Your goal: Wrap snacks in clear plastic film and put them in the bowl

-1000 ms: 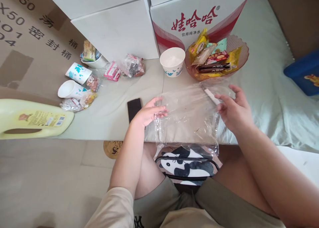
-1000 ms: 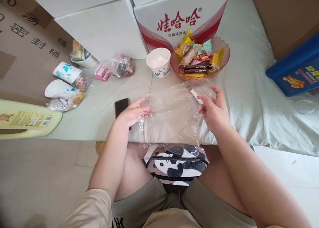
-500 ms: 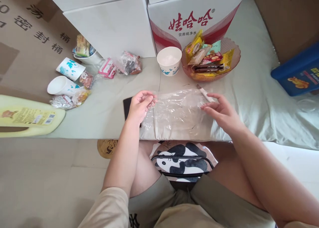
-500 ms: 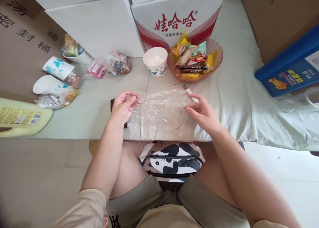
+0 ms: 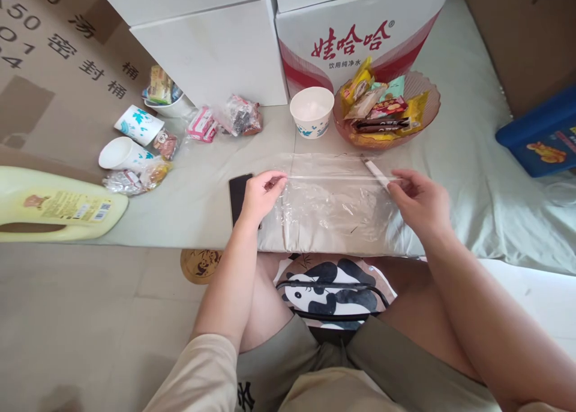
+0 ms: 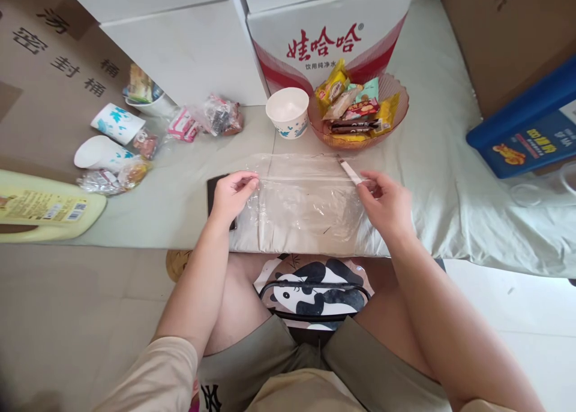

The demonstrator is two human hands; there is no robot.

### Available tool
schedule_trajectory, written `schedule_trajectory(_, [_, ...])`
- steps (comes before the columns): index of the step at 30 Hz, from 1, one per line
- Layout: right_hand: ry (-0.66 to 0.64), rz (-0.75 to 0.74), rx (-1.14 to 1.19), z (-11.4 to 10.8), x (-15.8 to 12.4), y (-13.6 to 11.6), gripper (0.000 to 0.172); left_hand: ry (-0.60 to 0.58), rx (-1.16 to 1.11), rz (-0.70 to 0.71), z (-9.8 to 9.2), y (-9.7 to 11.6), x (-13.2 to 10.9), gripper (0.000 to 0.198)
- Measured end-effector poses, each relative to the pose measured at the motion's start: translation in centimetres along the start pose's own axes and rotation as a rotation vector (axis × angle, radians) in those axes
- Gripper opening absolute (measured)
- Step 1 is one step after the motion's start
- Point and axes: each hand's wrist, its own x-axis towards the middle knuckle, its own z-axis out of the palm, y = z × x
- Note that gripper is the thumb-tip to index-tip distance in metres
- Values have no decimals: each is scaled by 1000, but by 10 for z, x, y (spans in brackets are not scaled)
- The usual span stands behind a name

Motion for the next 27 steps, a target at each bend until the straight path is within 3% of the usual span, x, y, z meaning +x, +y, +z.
schedule_trajectory(4, [170,-317,-148,-6,-3,-7,12,149,82,172,-6,3,-1,13])
schedule_trajectory(6, [149,-456,-97,-8,-6,-8,8,204,90,249,-8,7,-4,21])
schedule_trajectory(8, [67,-466,10,-9,-10,-9,7,197,64,285,-10,9,-8,31])
schedule_trajectory(11, [-53,-246,226,-8,-17,-16,14,149,-87,258,-7,9,-11,39])
schedule_trajectory(16, [-268,216,643,-15,-22,-40,41,115,-291,209,4,7,-6,43])
schedule_trajectory(19, [-489,377,804,-27,-19,-41,45,28,-269,29,9,12,-1,32])
schedule_trajectory(21, [-576,424,799,-33,-13,-34,42,-100,-216,-146,9,16,2,17])
schedule_trajectory(23, [-570,445,748,-31,-5,-26,42,-280,-158,-277,10,19,6,6])
schedule_trajectory(27, [-555,485,671,0,2,-21,41,-571,-87,-349,19,23,11,2])
